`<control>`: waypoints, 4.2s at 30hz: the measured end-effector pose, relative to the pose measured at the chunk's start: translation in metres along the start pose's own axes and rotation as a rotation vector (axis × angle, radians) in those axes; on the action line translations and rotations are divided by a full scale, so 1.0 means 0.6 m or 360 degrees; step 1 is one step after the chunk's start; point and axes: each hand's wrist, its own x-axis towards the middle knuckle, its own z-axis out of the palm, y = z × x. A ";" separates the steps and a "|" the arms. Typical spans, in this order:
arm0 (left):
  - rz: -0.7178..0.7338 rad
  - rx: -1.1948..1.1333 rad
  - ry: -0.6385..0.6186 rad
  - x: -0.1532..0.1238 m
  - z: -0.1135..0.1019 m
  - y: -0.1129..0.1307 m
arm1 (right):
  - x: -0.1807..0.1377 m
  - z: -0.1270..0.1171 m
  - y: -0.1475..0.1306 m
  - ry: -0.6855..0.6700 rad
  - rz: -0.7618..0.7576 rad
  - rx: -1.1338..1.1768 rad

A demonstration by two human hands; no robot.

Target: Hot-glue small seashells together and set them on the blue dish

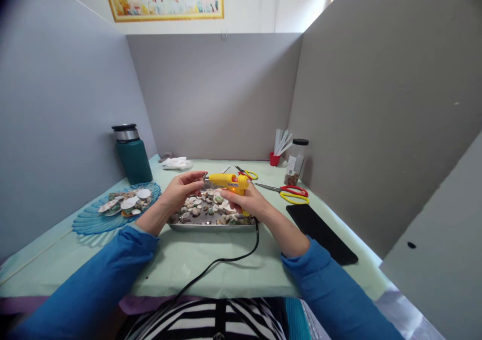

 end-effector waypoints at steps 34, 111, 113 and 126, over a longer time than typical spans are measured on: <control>-0.0057 0.0027 0.0000 0.005 -0.003 -0.006 | 0.005 -0.002 0.014 -0.0006 -0.0066 -0.0054; -0.0243 -0.0611 -0.0180 -0.007 -0.002 0.009 | -0.001 0.010 0.010 0.0022 -0.0161 -0.0137; -0.0239 -0.0608 -0.0178 -0.008 -0.001 0.010 | 0.000 0.010 0.012 0.0028 -0.0161 -0.0136; -0.0226 -0.0642 -0.0190 -0.008 -0.001 0.009 | 0.000 0.013 0.015 0.0086 -0.0204 -0.0127</control>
